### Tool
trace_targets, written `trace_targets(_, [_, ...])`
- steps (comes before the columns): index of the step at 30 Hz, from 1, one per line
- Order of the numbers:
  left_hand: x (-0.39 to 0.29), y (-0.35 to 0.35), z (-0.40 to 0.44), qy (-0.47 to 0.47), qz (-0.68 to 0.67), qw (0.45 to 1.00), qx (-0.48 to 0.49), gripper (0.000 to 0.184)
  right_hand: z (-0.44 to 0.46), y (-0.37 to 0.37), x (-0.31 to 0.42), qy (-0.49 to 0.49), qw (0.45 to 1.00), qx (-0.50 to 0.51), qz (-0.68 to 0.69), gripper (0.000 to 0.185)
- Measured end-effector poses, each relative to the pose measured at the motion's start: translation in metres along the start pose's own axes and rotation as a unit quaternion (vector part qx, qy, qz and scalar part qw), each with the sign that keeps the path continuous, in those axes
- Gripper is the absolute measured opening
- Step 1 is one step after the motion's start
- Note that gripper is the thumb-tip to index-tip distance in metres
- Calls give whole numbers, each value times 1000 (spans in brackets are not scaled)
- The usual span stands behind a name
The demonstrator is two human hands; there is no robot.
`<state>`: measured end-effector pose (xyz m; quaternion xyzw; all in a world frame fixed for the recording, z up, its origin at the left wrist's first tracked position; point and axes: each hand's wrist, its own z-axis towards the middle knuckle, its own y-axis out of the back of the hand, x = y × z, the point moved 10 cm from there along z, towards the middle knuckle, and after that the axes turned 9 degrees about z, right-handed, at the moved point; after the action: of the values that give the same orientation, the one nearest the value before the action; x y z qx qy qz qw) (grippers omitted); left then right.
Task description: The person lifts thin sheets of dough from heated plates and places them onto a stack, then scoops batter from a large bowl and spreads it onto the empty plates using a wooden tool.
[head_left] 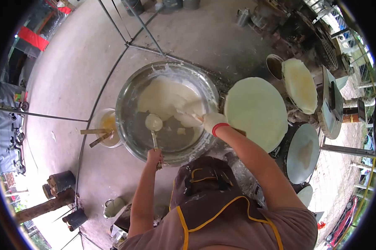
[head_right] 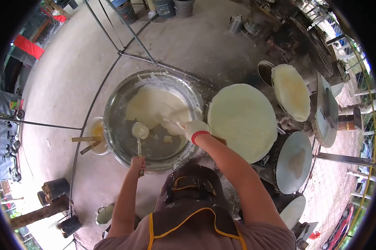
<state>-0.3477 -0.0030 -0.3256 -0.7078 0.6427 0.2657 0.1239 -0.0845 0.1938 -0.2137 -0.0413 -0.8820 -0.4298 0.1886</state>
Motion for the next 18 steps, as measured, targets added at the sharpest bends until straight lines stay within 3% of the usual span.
trace_targets(1, [8,17,25,-49,101,991,-74,16,4,-12,7,-14,1000,13,2,32])
trace_targets(3, [21,39,67,-141,295,920,-219,21,32,-64,10,3,999,0,45,32])
trace_targets(6, [9,12,65,-11,142,988,-54,26,51,-111,26,60,993,35,97,31])
trace_targets(9, [-34,18,39,-9,175,984,-20,28,42,-98,28,57,984,20,167,29])
trace_targets(11, [-52,40,46,-67,283,946,-141,26,31,-81,5,15,982,-48,179,28])
trace_targets(12, [-62,47,48,-96,330,917,-202,25,18,-63,6,-48,987,-36,146,28])
trace_targets(15, [-52,49,71,-34,339,904,-259,21,33,-83,16,-13,988,-73,138,29])
trace_targets(18, [-25,1,117,-96,189,972,-105,15,61,-109,47,60,992,-32,107,25])
